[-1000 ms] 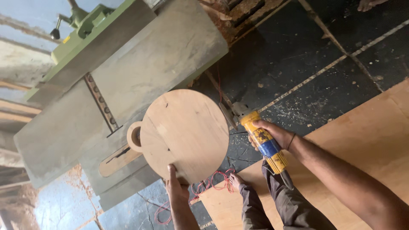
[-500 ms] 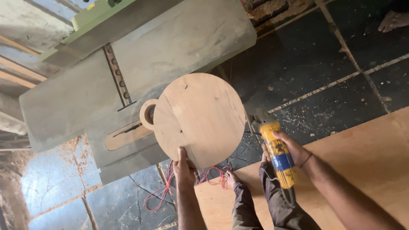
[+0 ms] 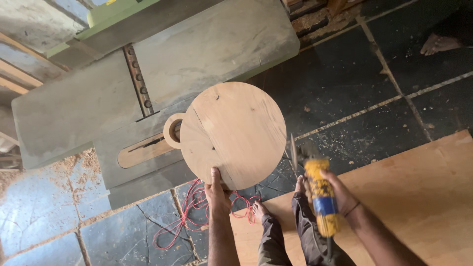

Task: The person sands a circular wooden board and a wooden block using an angle grinder. They move the grinder along the edges and over the flat surfaces of the board while it rests on the floor, and then sand the sides of the smaller block.

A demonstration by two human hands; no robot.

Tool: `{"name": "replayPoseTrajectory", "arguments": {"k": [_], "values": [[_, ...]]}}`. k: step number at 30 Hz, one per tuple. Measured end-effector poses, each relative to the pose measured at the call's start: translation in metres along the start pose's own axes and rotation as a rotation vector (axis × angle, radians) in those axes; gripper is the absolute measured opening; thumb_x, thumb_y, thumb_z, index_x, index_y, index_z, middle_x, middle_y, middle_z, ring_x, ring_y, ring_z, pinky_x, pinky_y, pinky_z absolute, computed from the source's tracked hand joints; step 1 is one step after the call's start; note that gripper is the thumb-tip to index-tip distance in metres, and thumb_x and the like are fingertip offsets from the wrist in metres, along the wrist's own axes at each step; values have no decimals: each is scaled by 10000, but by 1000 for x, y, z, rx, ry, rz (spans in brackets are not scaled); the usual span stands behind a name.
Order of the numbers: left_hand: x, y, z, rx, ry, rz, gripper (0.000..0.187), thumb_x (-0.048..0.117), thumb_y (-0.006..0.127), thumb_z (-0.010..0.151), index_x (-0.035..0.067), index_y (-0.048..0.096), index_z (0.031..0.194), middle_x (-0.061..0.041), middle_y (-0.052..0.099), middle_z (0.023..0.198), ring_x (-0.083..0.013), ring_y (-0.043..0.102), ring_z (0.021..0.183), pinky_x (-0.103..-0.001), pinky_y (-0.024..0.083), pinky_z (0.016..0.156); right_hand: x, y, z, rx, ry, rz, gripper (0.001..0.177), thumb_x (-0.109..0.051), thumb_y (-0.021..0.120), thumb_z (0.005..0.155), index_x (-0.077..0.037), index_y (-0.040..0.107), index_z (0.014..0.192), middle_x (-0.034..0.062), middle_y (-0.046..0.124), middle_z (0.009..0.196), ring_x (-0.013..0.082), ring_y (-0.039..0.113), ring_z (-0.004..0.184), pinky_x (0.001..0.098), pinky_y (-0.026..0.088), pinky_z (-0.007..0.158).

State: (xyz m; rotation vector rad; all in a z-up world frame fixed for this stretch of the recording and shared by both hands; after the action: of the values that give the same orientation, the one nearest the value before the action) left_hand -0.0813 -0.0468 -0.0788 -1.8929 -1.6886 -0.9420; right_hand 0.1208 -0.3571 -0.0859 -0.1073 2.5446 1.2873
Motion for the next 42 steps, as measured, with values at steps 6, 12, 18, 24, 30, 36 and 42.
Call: {"name": "replayPoseTrajectory", "arguments": {"k": [6,12,18,24,30,36,42], "values": [[22,-2,-4,55,-62,28,711,526,737,890,-28,509,1271,-270,613,1164,-370,662,960,-477,575,681,-59,-6,31,28,60,-123,628,-492,664,874,-6,566,1260,141,690,950,225,720,763,373,631,678],[32,7,1,-48,-9,-149,716,571,642,882,12,553,1319,-106,680,1233,-233,727,1040,-403,652,827,-59,-1,35,21,54,-124,638,-507,655,879,-3,554,1258,147,686,937,233,715,760,385,628,682],[-5,6,4,29,92,-71,690,590,593,920,10,577,1294,-138,686,1098,-244,703,885,-381,585,660,-15,0,16,27,-9,-58,624,-525,631,895,-25,553,1259,148,679,921,243,719,752,406,632,671],[-36,17,-11,121,116,-74,718,641,570,960,0,618,1282,-133,681,1017,-228,653,791,-353,497,569,16,10,1,14,-27,35,583,-493,643,884,-37,556,1237,136,697,934,232,727,756,384,636,674],[-54,20,-21,21,-36,-409,669,591,598,862,90,566,1305,-27,728,1126,-175,742,921,-358,634,736,18,14,-10,-15,-32,46,593,-491,678,868,-21,561,1210,134,706,917,236,734,733,393,644,649],[-4,-15,10,94,-35,-128,743,669,615,928,71,579,1367,-144,656,1081,-237,629,835,-362,520,626,-31,4,7,9,-53,-85,616,-507,675,895,-17,557,1248,150,695,942,222,725,751,377,636,660],[33,11,1,7,-68,-138,658,582,581,897,94,542,1337,-84,690,1200,-247,729,1002,-436,646,764,-50,-2,30,24,29,-74,609,-505,670,860,-33,567,1230,128,690,930,226,727,742,388,642,662]]}}
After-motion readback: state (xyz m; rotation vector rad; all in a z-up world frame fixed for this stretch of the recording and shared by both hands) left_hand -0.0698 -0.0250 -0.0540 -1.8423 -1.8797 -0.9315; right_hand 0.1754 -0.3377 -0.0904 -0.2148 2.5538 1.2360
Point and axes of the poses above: each hand's wrist, its own z-axis towards the middle knuckle, its own y-axis out of the palm, x = y × z, the point moved 2 cm from there along z, towards the middle knuckle
